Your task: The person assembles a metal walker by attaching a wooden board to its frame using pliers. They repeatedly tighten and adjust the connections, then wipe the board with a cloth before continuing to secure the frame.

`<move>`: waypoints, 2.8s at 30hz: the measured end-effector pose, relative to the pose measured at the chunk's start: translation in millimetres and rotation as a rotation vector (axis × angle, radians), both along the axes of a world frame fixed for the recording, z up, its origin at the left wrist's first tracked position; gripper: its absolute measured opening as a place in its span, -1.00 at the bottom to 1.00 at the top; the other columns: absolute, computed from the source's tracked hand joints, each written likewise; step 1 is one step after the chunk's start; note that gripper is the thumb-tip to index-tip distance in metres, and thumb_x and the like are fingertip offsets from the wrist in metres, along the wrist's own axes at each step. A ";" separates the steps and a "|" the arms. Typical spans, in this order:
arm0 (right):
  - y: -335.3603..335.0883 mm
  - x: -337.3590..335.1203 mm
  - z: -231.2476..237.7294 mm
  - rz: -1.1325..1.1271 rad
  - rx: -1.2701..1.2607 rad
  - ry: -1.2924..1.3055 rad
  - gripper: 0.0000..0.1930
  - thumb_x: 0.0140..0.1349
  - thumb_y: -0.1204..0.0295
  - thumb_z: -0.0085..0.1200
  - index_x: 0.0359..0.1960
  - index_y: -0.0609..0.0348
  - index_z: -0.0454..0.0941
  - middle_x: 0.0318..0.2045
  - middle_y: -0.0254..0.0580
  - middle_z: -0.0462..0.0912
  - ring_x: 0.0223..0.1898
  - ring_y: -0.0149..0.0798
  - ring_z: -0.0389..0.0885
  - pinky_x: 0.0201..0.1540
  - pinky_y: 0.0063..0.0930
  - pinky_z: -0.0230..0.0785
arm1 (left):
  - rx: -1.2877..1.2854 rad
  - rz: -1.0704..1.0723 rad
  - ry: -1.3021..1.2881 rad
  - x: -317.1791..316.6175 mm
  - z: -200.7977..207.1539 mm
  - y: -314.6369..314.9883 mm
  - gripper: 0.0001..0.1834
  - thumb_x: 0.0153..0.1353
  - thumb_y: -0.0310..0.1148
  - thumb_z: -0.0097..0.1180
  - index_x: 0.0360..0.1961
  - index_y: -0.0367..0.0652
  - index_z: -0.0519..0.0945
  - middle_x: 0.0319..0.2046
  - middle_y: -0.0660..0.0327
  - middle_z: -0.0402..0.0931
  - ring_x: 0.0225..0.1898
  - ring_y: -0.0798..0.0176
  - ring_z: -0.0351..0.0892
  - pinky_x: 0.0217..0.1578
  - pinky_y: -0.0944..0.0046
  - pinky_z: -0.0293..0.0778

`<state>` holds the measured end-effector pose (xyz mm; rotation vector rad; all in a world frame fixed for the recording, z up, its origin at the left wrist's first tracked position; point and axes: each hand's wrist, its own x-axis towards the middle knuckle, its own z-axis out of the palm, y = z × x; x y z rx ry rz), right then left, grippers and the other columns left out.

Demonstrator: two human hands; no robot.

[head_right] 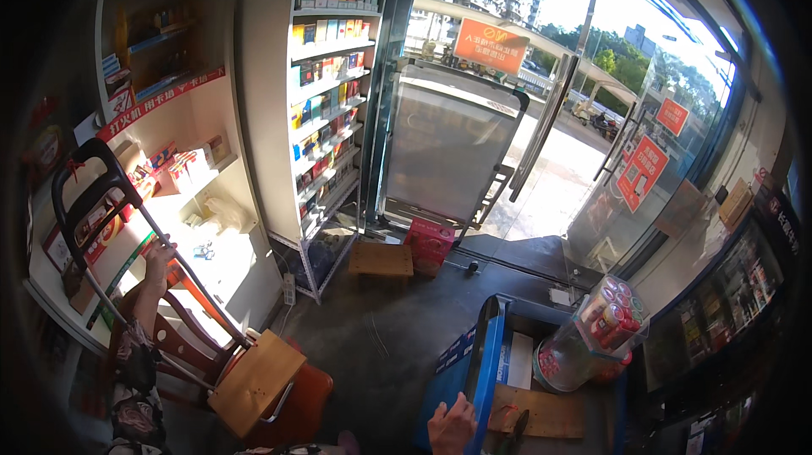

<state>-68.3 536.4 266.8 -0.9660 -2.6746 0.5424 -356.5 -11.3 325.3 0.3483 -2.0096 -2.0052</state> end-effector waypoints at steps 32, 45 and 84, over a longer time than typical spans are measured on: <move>-349.2 -131.5 -232.2 1.508 0.336 -0.588 -0.37 0.15 0.14 -0.05 0.29 -0.10 0.15 0.31 0.13 0.03 0.31 0.10 0.06 0.11 0.23 0.06 | -0.255 -0.120 -0.023 16.4 -9.4 4.5 -0.08 -0.03 -0.24 0.16 0.29 -0.39 -0.01 0.26 -0.21 0.05 0.34 -0.05 0.00 0.33 0.10 -0.07; -345.4 -146.6 -251.1 1.727 0.403 -0.439 -0.30 0.16 0.06 -0.06 0.27 0.20 0.15 0.19 0.50 0.13 0.19 0.33 0.19 0.06 0.05 0.27 | -0.413 0.668 -0.660 233.1 -277.7 -3.5 -0.50 0.10 -0.06 0.09 -0.24 -0.37 0.43 -0.33 -0.09 0.50 -0.22 -0.05 0.52 -0.18 0.05 0.40; -512.2 -183.4 -307.6 1.802 -0.454 -1.250 -0.67 0.19 0.42 -0.01 -0.04 0.34 0.49 -0.42 -0.26 0.60 -0.53 -0.45 0.52 -0.55 -0.53 0.39 | -0.869 0.629 -0.708 292.9 -369.3 45.3 -0.84 0.07 -0.31 0.06 -0.42 -0.17 0.48 -0.65 0.23 0.35 -0.68 0.20 0.47 -0.72 0.20 0.40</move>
